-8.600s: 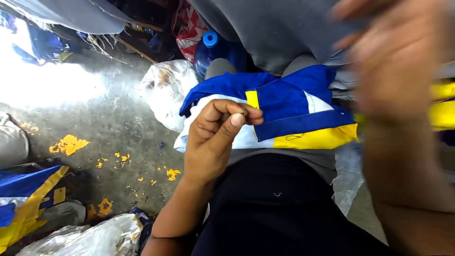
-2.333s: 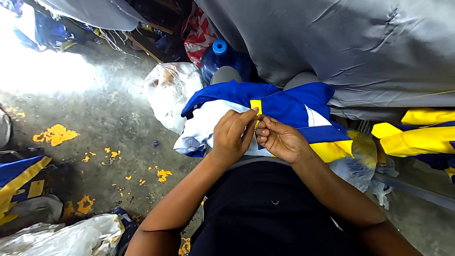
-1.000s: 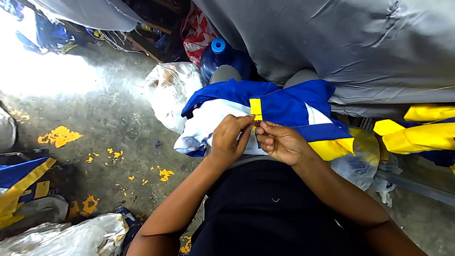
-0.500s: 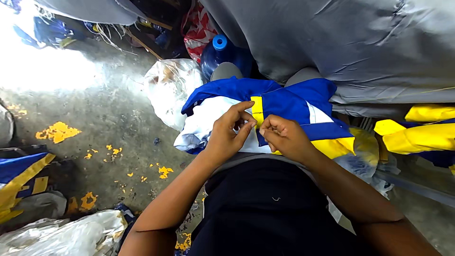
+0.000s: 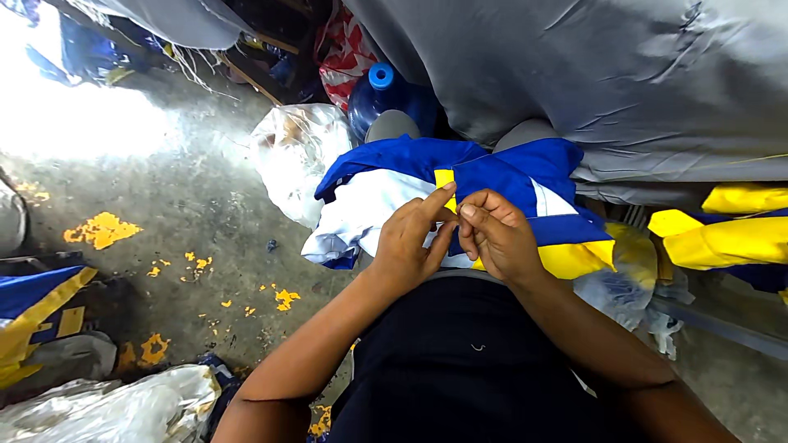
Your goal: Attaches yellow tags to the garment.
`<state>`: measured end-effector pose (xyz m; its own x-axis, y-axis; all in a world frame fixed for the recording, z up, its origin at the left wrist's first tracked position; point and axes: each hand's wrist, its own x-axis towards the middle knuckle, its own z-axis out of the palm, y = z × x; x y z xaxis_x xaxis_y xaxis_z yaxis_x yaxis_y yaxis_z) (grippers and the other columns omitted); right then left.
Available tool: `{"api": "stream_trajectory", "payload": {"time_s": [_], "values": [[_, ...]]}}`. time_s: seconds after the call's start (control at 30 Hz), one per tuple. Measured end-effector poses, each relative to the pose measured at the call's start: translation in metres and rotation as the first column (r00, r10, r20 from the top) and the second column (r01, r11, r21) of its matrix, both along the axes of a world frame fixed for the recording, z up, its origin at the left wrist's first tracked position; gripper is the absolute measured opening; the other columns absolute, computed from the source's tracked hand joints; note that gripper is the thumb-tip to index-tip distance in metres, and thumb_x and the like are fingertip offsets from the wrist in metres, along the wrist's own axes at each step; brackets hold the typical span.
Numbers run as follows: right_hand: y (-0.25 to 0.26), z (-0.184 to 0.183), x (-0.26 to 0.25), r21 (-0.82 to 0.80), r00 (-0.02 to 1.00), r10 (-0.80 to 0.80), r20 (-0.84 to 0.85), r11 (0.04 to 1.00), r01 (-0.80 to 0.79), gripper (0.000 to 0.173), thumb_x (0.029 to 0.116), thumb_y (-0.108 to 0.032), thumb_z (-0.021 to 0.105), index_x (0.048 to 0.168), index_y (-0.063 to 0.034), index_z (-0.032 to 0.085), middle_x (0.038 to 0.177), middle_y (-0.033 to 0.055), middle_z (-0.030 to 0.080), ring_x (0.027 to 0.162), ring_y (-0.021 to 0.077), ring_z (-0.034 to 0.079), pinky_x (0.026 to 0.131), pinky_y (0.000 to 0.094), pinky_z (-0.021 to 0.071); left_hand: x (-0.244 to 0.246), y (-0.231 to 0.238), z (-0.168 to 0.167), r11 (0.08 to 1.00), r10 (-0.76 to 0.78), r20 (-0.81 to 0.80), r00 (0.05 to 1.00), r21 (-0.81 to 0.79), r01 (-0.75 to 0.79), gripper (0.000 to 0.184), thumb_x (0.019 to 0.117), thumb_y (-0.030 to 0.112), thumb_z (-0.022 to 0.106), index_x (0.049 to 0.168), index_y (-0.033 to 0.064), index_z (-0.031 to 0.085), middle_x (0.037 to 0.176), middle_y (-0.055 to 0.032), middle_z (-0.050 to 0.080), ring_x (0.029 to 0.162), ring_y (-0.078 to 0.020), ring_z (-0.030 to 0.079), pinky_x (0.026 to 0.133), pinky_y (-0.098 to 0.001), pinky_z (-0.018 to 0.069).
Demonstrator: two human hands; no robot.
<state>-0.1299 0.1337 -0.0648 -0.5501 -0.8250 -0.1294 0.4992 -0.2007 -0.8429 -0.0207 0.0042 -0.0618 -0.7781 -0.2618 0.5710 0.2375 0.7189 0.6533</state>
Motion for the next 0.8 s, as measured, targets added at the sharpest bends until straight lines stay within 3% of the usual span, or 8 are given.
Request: {"api": "stream_trajectory", "payload": {"time_s": [0.1,0.2,0.3,0.4,0.5,0.67,0.8], "values": [[0.000,-0.001,0.000,0.000,0.999,-0.019,-0.051,1.000,0.019,0.018,0.1023,-0.003,0.049,0.092,-0.0112,0.061,0.064,-0.0064,0.059,0.049,-0.0010,0.053,0.048,0.0132,0.0470,0.002,0.000,0.003,0.976,-0.053,0.102,0.993,0.217,0.029,0.052,0.0915,0.001,0.064,0.139,-0.0108,0.045,0.088,-0.0091,0.068,0.078,-0.0076,0.063,0.074,-0.0203,0.0517],[0.001,0.003,-0.005,0.043,0.999,0.042,0.005,0.998,-0.042,0.021,0.1018,-0.003,0.045,0.089,-0.0112,0.060,0.061,-0.0062,0.057,0.047,-0.0005,0.051,0.047,0.0134,0.0448,0.002,-0.002,0.007,0.844,-0.083,0.178,0.980,0.536,-0.026,0.062,0.0928,0.005,0.065,0.146,-0.0060,0.037,0.102,-0.0017,0.067,0.083,-0.0030,0.060,0.075,-0.0194,0.0508],[0.000,0.008,-0.008,0.049,0.993,0.095,0.075,0.994,-0.099,0.023,0.1019,-0.003,0.044,0.088,-0.0102,0.062,0.060,-0.0054,0.057,0.047,-0.0005,0.050,0.046,0.0133,0.0434,-0.002,-0.001,0.011,0.719,-0.114,0.122,0.986,0.695,-0.002,0.066,0.0911,-0.002,0.068,0.149,-0.0006,0.035,0.106,0.0007,0.069,0.084,-0.0040,0.064,0.077,-0.0203,0.0543],[-0.001,0.010,-0.012,0.060,0.985,0.148,0.090,0.986,-0.154,0.023,0.1018,-0.003,0.045,0.088,-0.0078,0.063,0.061,-0.0043,0.057,0.047,0.0000,0.050,0.045,0.0133,0.0438,-0.003,-0.001,0.013,0.680,-0.138,0.083,0.987,0.733,0.033,0.068,0.0897,-0.007,0.068,0.149,0.0014,0.037,0.097,0.0014,0.068,0.080,-0.0049,0.065,0.077,-0.0208,0.0559],[-0.001,0.013,-0.017,0.107,0.977,0.198,0.083,0.973,-0.207,0.021,0.1012,-0.002,0.047,0.088,-0.0061,0.063,0.059,-0.0038,0.055,0.046,0.0004,0.050,0.045,0.0133,0.0434,-0.002,-0.004,0.015,0.723,-0.148,0.094,0.984,0.689,0.043,0.064,0.0900,-0.008,0.066,0.147,-0.0004,0.038,0.091,0.0027,0.066,0.079,-0.0034,0.063,0.077,-0.0197,0.0551],[0.000,0.011,-0.021,0.142,0.965,0.244,0.091,0.956,-0.255,0.022,0.1011,-0.004,0.046,0.087,-0.0070,0.062,0.060,-0.0036,0.057,0.047,0.0002,0.051,0.046,0.0132,0.0436,-0.003,-0.009,0.017,0.755,-0.172,0.142,0.975,0.655,0.038,0.052,0.0966,-0.004,0.056,0.145,-0.0027,0.037,0.095,0.0023,0.061,0.080,-0.0019,0.059,0.076,-0.0188,0.0518],[0.003,0.012,-0.025,0.170,0.967,0.231,0.111,0.954,-0.248,0.025,0.1025,-0.005,0.044,0.086,-0.0070,0.062,0.059,-0.0034,0.056,0.046,0.0006,0.049,0.045,0.0134,0.0427,-0.003,-0.017,0.016,0.721,-0.126,0.089,0.988,0.693,0.029,0.044,0.0966,-0.002,0.058,0.137,0.0055,0.043,0.098,0.0058,0.062,0.083,-0.0018,0.062,0.077,-0.0195,0.0539]]}}
